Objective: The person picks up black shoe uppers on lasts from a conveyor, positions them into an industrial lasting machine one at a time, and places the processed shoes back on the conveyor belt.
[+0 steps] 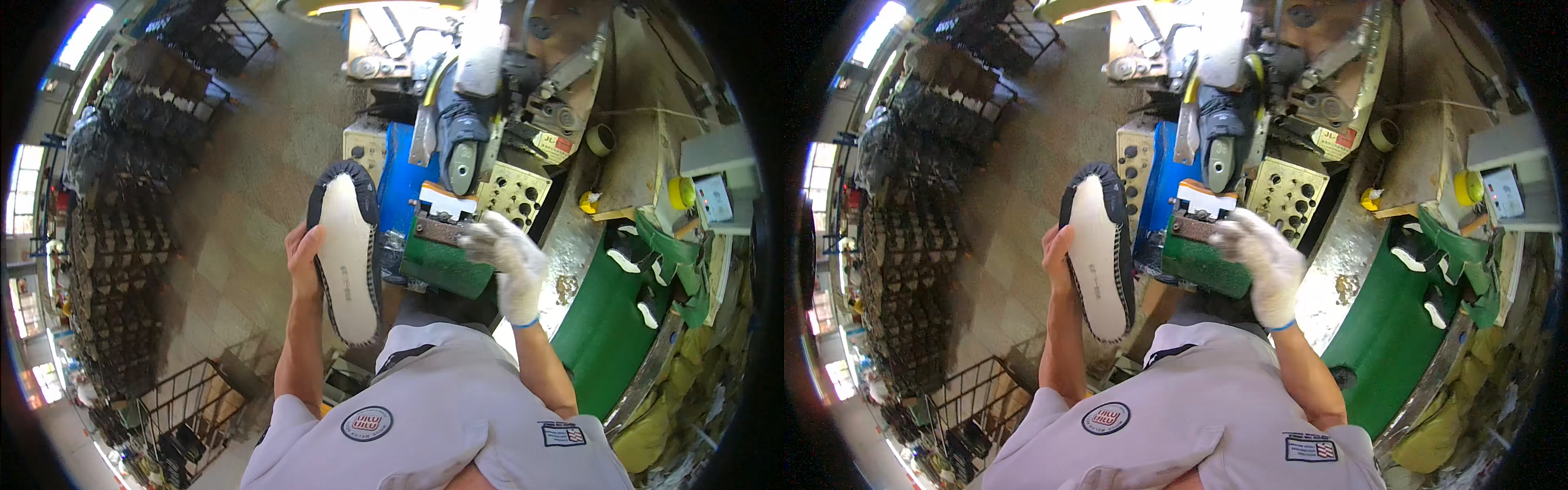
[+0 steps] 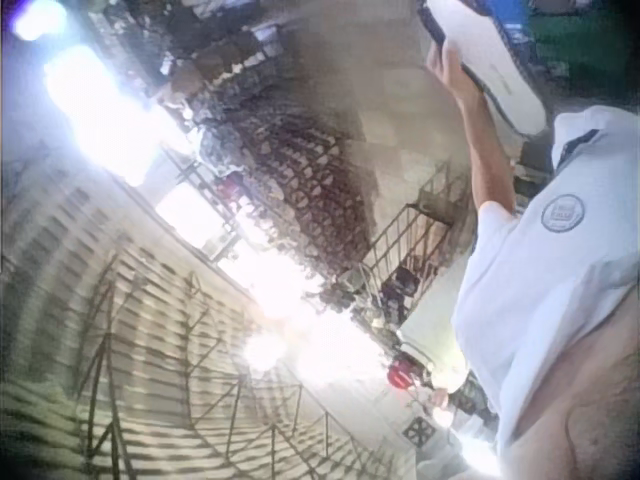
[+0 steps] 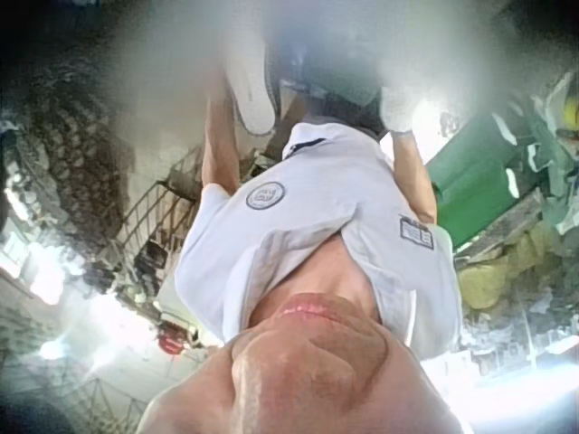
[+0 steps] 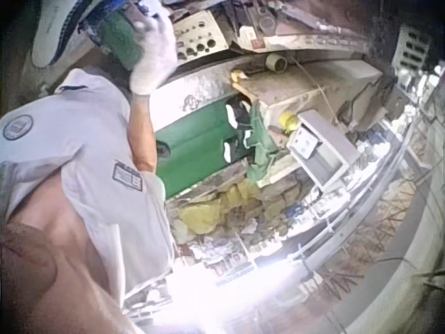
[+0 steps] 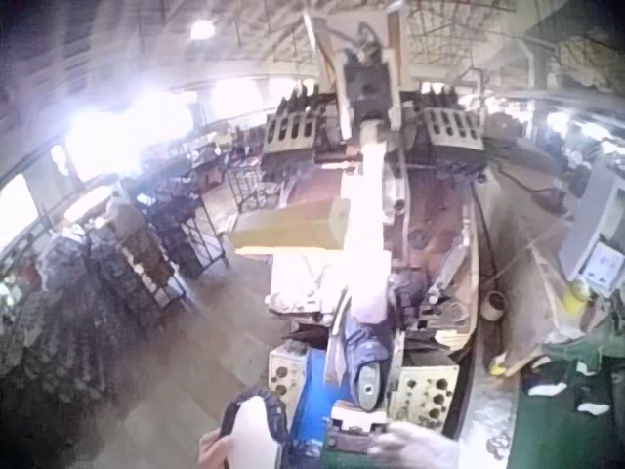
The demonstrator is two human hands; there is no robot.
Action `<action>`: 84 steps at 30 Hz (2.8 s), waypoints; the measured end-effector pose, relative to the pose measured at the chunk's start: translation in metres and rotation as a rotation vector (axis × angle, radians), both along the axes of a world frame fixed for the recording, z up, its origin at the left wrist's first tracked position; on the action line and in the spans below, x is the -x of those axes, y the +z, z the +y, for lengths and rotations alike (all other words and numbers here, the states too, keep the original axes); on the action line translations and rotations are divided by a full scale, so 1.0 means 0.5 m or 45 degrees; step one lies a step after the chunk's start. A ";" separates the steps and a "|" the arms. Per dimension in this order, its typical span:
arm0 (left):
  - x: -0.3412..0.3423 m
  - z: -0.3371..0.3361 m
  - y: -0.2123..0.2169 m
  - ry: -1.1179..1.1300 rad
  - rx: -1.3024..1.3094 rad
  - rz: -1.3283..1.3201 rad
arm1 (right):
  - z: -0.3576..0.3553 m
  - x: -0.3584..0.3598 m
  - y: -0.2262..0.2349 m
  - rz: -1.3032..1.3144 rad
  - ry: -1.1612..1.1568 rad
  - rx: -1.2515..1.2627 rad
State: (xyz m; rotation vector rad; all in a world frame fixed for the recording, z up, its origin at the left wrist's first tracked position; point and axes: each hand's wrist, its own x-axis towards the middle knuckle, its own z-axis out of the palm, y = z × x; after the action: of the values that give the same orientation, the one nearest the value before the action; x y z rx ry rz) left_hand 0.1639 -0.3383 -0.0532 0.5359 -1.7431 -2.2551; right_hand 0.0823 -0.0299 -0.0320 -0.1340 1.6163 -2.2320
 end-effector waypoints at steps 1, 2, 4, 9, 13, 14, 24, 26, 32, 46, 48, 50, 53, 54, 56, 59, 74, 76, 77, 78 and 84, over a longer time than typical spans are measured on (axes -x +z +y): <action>0.010 0.023 0.030 -0.029 0.006 0.037 | -0.024 -0.001 0.010 0.101 0.065 0.066; 0.018 0.055 0.050 -0.065 0.003 0.071 | -0.046 -0.001 0.014 0.201 0.124 0.121; 0.051 0.129 0.057 -0.154 0.019 0.137 | -0.072 0.006 0.008 0.221 0.036 0.167; 0.128 0.380 0.042 -0.202 -0.060 0.029 | 0.074 0.023 -0.024 -0.145 -0.106 0.412; 0.185 0.538 -0.017 -0.681 0.005 -0.189 | 0.250 0.000 -0.068 -0.124 -0.386 0.353; 0.193 0.579 -0.042 -0.770 0.094 -0.241 | 0.300 -0.016 -0.067 -0.153 -0.460 0.358; 0.128 0.711 -0.183 -1.296 0.810 -0.282 | 0.962 -0.218 -0.387 -0.951 -0.307 -1.687; 0.124 0.691 -0.200 -1.248 0.765 -0.316 | 1.038 -0.245 -0.459 -0.957 -0.150 -1.889; 0.118 0.705 -0.197 -1.148 0.869 -0.458 | 1.077 -0.102 -0.610 -0.809 -0.802 -1.754; 0.079 0.706 -0.256 -1.388 1.258 -0.654 | 1.206 0.420 -0.792 -1.308 -1.705 -0.682; 0.073 0.726 -0.240 -1.325 1.154 -0.717 | 1.206 0.435 -0.799 -1.395 -1.763 -0.602; 0.088 0.743 -0.236 -1.353 1.147 -0.700 | 1.223 0.412 -0.819 -1.322 -1.773 -0.681; 0.114 0.742 -0.239 -1.380 1.227 -0.590 | 1.222 0.339 -0.810 -1.065 -1.647 -0.060; 0.124 0.742 -0.239 -1.392 1.232 -0.553 | 1.200 0.305 -0.789 -0.954 -1.556 0.254; 0.155 0.753 -0.232 -1.428 1.248 -0.472 | 1.145 0.214 -0.714 -0.960 -1.414 0.421; 0.206 0.784 -0.224 -1.412 1.247 -0.375 | 1.013 0.083 -0.669 -0.759 -1.391 0.310; 0.319 0.971 0.051 -1.278 0.478 0.102 | 0.563 -0.167 -0.177 0.214 -1.327 -1.364; 0.312 0.941 0.064 -1.257 0.388 0.148 | 0.565 -0.170 -0.164 0.370 -1.324 -1.406; 0.310 0.928 0.067 -1.255 0.342 0.177 | 0.567 -0.171 -0.159 0.439 -1.314 -1.466; 0.309 0.915 0.070 -1.254 0.297 0.206 | 0.566 -0.171 -0.155 0.490 -1.307 -1.483; 0.301 0.877 0.085 -1.185 0.303 0.224 | 0.555 -0.163 -0.131 0.593 -1.250 -1.470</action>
State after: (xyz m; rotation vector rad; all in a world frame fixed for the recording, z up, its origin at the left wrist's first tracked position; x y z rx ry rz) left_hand 0.0135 0.1001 -0.0107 -0.6478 -2.4233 -2.4092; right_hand 0.1639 0.2476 -0.0975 0.6070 3.4846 -1.3242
